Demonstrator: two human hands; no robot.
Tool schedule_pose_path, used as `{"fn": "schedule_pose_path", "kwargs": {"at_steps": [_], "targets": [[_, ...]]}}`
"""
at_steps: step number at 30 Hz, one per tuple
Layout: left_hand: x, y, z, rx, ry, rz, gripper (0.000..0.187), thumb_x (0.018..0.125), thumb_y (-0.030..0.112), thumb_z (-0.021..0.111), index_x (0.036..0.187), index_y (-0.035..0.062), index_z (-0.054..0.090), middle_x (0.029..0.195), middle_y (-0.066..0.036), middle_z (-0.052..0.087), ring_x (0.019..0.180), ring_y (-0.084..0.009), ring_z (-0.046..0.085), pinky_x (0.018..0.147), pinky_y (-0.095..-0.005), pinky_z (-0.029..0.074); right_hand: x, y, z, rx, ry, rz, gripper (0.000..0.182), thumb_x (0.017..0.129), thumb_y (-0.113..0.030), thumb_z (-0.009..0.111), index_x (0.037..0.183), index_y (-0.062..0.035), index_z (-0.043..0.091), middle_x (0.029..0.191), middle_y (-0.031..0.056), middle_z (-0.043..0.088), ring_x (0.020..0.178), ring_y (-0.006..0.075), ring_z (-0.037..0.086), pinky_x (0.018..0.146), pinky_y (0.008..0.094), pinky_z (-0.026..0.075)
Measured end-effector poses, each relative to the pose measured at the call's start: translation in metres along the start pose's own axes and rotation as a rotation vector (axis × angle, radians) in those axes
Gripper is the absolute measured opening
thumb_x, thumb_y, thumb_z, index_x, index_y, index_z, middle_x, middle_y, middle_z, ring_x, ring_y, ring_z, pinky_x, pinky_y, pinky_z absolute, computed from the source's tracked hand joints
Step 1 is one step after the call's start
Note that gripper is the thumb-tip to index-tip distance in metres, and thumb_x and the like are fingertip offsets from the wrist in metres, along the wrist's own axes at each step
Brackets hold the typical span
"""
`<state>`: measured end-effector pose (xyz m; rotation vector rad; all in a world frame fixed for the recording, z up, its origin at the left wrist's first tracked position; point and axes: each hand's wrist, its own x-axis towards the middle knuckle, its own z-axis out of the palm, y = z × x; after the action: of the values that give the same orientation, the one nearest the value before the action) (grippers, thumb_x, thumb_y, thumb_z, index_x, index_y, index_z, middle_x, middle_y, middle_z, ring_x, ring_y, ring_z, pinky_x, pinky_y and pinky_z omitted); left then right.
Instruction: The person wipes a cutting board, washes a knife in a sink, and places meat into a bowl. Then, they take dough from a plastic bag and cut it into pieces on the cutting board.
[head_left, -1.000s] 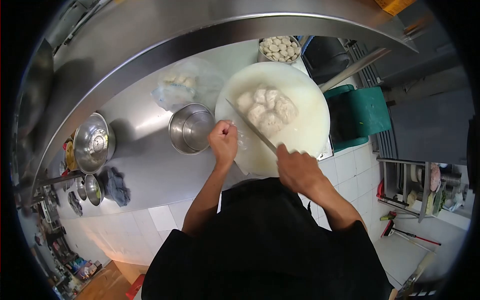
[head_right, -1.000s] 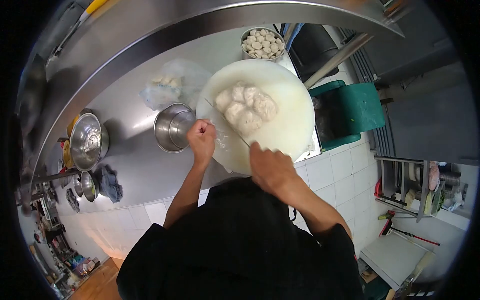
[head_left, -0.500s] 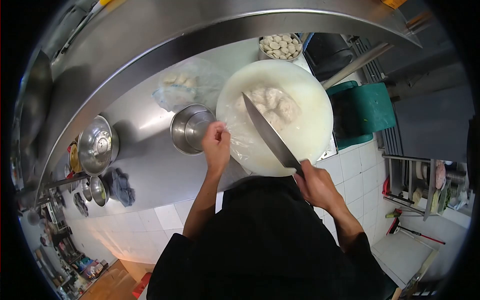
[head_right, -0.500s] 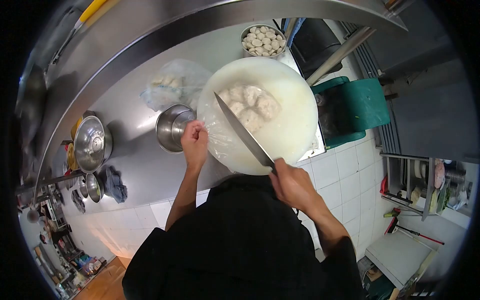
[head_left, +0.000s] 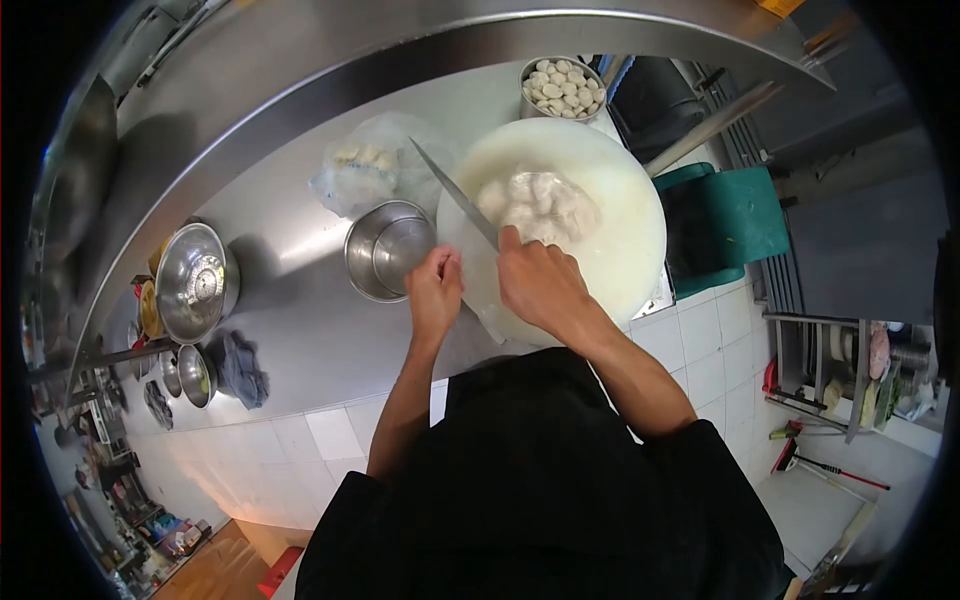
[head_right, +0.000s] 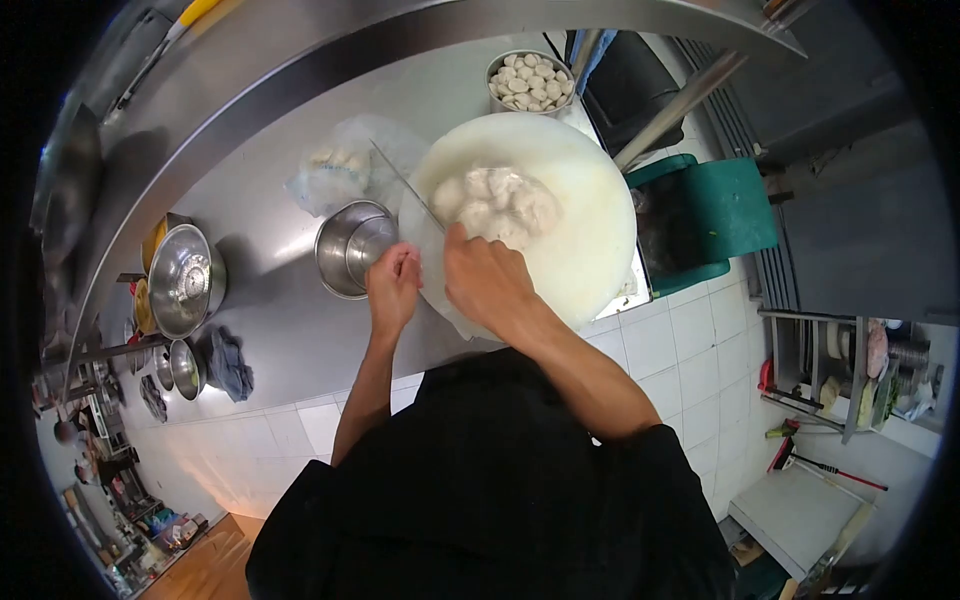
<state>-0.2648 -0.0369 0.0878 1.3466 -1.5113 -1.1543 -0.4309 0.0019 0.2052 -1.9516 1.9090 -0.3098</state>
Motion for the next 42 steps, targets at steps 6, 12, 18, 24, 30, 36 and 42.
{"fn": "schedule_pose_path", "kwargs": {"at_steps": [6,12,18,24,30,36,42], "targets": [[0.003,-0.004,0.001,-0.291,0.033,-0.186,0.012,0.096,0.008,0.058,0.096,-0.0010,0.065,0.067,0.001,0.057,0.054,-0.0057,0.050,0.047,-0.0229,0.037,-0.030,0.013,-0.004,0.066,-0.232,0.071,0.021,0.090,-0.012,0.051,0.101,0.0037,0.046,0.075,0.0306,0.064,0.073,0.0521,0.064,0.067,0.0603,0.050],[-0.004,-0.018,-0.012,-0.530,0.114,-0.220,0.012,0.097,0.011,0.060,0.100,0.0004,0.065,0.069,0.004,0.055,0.054,-0.0032,0.046,0.047,-0.0209,0.035,-0.097,0.038,-0.034,0.000,-0.417,0.219,0.019,0.088,-0.011,0.053,0.102,0.0012,0.048,0.077,0.0286,0.066,0.074,0.0493,0.065,0.068,0.0576,0.051],[-0.017,-0.008,-0.031,-0.412,-0.003,-0.235,0.010,0.097,0.009,0.058,0.099,0.0013,0.064,0.069,0.000,0.057,0.053,-0.0049,0.049,0.044,-0.0215,0.035,-0.126,0.058,-0.046,0.036,-0.359,0.171,0.021,0.093,-0.018,0.058,0.101,-0.0013,0.049,0.070,0.0226,0.064,0.069,0.0453,0.063,0.064,0.0556,0.047],[-0.035,-0.028,-0.017,-0.312,0.024,-0.282,0.010,0.096,0.012,0.059,0.096,0.0024,0.062,0.069,-0.001,0.058,0.051,-0.0068,0.049,0.042,-0.0216,0.035,-0.088,0.026,-0.032,0.193,0.051,-0.025,0.020,0.090,-0.014,0.059,0.097,0.0015,0.048,0.072,0.0248,0.064,0.067,0.0462,0.063,0.063,0.0541,0.050],[-0.042,-0.030,-0.017,-0.354,-0.026,-0.359,0.013,0.097,0.016,0.059,0.092,0.0040,0.062,0.068,0.000,0.057,0.051,-0.0070,0.050,0.041,-0.0222,0.033,-0.041,-0.018,-0.043,0.174,0.164,-0.107,0.021,0.090,-0.016,0.059,0.097,0.0011,0.049,0.076,0.0251,0.066,0.065,0.0442,0.065,0.062,0.0533,0.052],[-0.047,-0.039,-0.014,-0.169,0.038,-0.134,0.013,0.097,0.016,0.057,0.091,0.0041,0.061,0.069,0.001,0.054,0.057,-0.0058,0.048,0.050,-0.0216,0.037,-0.016,0.001,0.011,-0.007,-0.166,0.013,0.025,0.092,-0.017,0.056,0.103,0.0041,0.051,0.083,0.0280,0.066,0.081,0.0450,0.067,0.072,0.0544,0.052],[-0.047,-0.042,-0.012,-0.184,0.090,-0.152,0.013,0.097,0.015,0.056,0.091,0.0043,0.060,0.070,0.002,0.053,0.058,-0.0054,0.047,0.052,-0.0211,0.038,-0.040,0.047,-0.006,0.151,-0.148,0.031,0.025,0.093,-0.020,0.058,0.102,0.0020,0.051,0.076,0.0274,0.064,0.077,0.0478,0.063,0.071,0.0563,0.048]]}}
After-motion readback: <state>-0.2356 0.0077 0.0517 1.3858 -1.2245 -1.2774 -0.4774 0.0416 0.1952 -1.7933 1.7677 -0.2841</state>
